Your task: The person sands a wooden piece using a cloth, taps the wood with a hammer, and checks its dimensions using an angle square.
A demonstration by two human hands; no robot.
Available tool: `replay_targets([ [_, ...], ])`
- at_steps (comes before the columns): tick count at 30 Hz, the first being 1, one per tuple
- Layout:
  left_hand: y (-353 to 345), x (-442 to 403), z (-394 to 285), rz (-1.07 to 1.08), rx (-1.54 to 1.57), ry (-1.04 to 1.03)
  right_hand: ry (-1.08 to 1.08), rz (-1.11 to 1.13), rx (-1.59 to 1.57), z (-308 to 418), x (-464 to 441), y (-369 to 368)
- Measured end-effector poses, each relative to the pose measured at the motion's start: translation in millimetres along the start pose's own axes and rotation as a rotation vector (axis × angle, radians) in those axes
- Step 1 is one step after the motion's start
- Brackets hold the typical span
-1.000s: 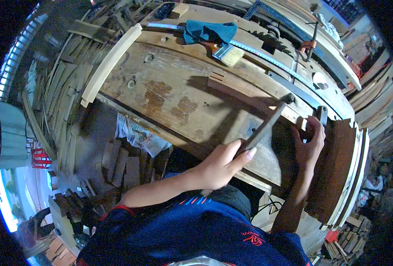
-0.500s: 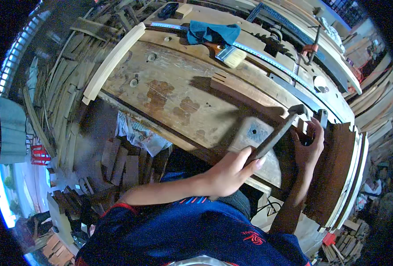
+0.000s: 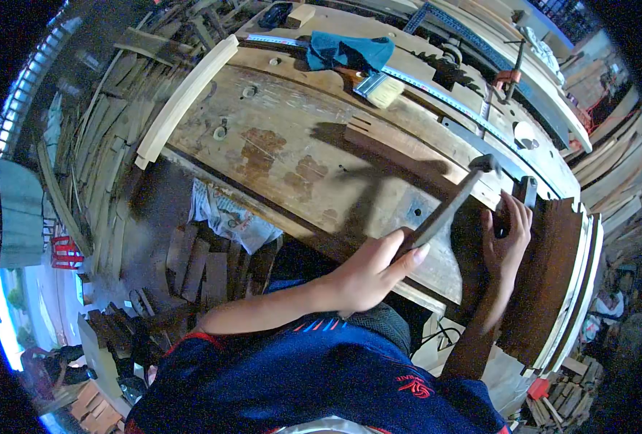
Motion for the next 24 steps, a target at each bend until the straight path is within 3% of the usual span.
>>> replay_targets([
  [4, -1.1, 0.5, 4.1, -0.016, -0.028, 0.028, 0.016, -0.014, -0.014, 3.9, 0.8, 1.9],
  [8, -6.8, -3.1, 5.9, -0.039, 0.031, -0.08, -0.091, 0.005, -0.088, -2.4, -0.3, -0.1],
  [10, -9.2, -5.3, 8.8, -0.004, 0.005, -0.005, -0.193, 0.022, -0.186, -6.0, 0.7, -1.8],
  [13, -14.4, -7.5, 2.8, 0.039, -0.002, 0.012, -0.183, -0.003, -0.301, -6.7, 0.7, -2.7],
  [17, -24.2, -10.2, 12.0, 0.063, 0.008, 0.042, -0.114, -0.033, -0.232, -8.4, 0.8, -1.7],
  [24, -34.1, -9.0, 9.9, 0.135, 0.05, 0.044, -0.251, -0.002, -0.337, -11.1, 1.1, -2.5],
])
Point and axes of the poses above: each hand's wrist, its own x-axis away from the middle knuckle, its own y-axis out of the back of the hand, z = x × y, the point moved 5 cm from there along -x, towards the middle knuckle, and after that the axes turned 14 degrees about -y, right-handed, at the moved point
